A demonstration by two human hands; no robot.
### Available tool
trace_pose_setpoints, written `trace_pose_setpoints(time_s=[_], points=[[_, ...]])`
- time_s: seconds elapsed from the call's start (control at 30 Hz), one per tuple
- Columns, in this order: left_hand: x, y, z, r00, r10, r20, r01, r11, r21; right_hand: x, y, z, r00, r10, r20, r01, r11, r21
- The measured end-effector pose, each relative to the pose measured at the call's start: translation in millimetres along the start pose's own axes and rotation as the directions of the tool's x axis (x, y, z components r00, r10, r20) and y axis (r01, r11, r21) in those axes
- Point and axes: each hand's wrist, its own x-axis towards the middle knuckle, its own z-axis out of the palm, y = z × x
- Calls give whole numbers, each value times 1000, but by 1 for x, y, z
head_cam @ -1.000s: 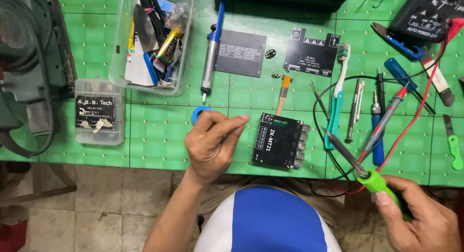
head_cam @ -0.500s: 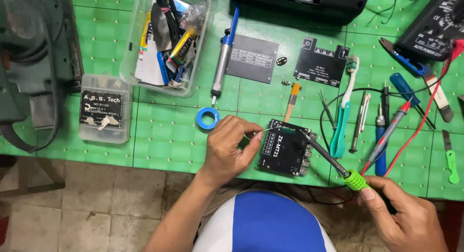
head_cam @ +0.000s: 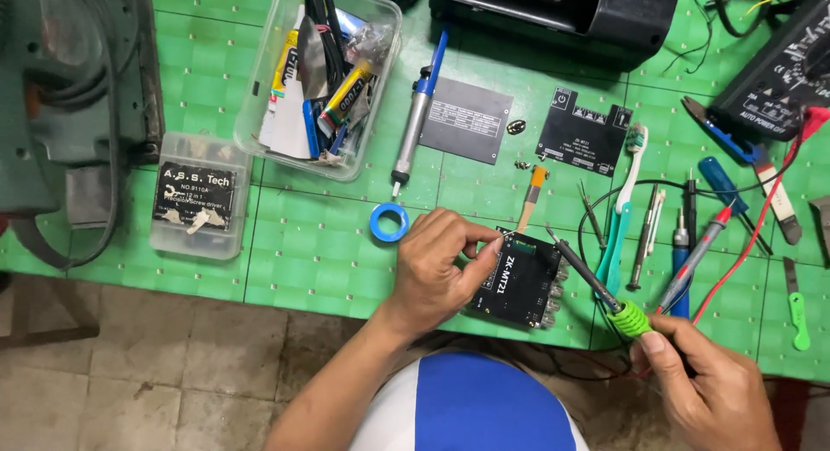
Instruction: The person solders components on a small black circuit board at a workbench. They adjust a multimeter, pick up a soldering iron, and repeatedly apply the iron to the board's terminals while holding the board steady, touching the board with their other hand between soldering passes.
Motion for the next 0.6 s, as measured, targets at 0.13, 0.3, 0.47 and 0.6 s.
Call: trace_pose_setpoints(time_s=[0.13,0.3,0.47,0.6], points=[[3,-1,4,1000,20,-9,-20,1000,5,6,8,1,1000,-21,5,21,999,-27],[2,-2,5,1000,30,-2,-30,999,24,7,8,0,999,-8,31,9,1000,-21],[2,-2,4,999,38,-6,-38,998,54,8,9,1,999,-25,25,25,1000,-9],[2,-3,4,999,40,1,-40,997,61,8,10,2,1000,-8,21,8,1000,0]])
